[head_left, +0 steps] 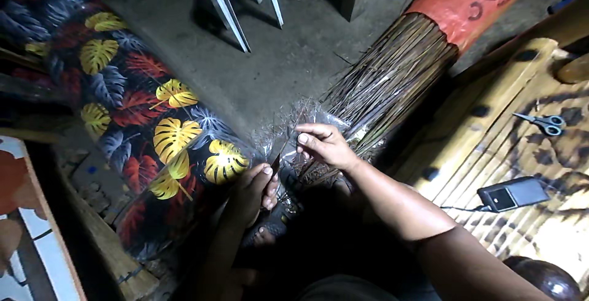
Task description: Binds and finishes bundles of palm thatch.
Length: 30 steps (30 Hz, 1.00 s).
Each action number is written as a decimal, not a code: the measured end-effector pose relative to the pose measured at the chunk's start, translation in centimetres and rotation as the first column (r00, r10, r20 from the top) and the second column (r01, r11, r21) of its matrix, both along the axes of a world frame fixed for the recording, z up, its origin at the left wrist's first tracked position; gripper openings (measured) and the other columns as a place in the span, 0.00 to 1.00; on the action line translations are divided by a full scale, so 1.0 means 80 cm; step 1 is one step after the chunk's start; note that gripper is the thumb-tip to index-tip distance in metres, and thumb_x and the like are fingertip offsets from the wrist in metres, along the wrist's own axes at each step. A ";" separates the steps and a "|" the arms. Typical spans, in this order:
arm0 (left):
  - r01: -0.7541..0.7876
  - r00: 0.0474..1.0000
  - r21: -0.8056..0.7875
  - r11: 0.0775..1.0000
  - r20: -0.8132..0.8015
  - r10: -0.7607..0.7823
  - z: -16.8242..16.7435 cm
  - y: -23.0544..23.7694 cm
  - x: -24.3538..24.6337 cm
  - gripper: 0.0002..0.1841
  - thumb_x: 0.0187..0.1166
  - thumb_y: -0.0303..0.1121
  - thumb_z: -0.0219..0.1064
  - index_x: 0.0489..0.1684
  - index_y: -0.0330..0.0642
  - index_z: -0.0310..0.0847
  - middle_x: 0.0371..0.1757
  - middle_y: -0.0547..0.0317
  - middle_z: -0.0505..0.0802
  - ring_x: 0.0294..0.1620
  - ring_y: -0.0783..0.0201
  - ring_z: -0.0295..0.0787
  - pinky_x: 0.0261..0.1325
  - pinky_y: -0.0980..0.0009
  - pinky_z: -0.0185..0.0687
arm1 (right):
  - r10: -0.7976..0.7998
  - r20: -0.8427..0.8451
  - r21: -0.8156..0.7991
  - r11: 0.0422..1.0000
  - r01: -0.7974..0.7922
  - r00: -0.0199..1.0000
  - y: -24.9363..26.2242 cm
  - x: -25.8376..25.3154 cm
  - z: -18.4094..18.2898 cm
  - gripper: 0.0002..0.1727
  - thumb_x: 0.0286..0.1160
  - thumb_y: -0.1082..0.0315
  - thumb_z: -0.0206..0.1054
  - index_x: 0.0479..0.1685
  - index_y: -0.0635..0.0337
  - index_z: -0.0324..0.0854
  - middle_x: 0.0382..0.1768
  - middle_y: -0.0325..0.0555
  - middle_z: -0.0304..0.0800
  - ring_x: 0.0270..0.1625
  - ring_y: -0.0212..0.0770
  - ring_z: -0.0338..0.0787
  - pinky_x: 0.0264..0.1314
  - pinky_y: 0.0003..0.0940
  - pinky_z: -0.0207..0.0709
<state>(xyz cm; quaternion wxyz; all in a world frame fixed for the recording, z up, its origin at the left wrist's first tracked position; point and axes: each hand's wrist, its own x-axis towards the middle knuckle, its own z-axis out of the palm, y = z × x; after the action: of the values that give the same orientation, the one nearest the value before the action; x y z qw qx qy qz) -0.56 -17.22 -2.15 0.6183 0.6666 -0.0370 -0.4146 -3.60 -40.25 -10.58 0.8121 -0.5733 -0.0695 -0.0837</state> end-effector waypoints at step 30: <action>-0.004 0.819 -0.415 0.910 -0.524 -0.236 -0.019 0.020 0.015 0.14 0.88 0.39 0.51 0.30 0.51 0.76 0.17 0.72 0.74 0.13 0.76 0.71 0.17 0.81 0.71 | 0.067 0.088 -0.007 0.998 -0.067 0.994 -0.002 -0.002 -0.001 0.17 0.86 0.64 0.64 0.65 0.64 0.86 0.32 0.43 0.91 0.25 0.31 0.86 0.27 0.27 0.84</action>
<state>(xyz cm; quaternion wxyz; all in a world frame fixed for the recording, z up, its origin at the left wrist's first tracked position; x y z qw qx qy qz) 0.64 -15.65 -3.64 0.6967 0.3710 0.0220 -0.6136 -3.74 -40.42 -10.64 0.8094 -0.5681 -0.1245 -0.0814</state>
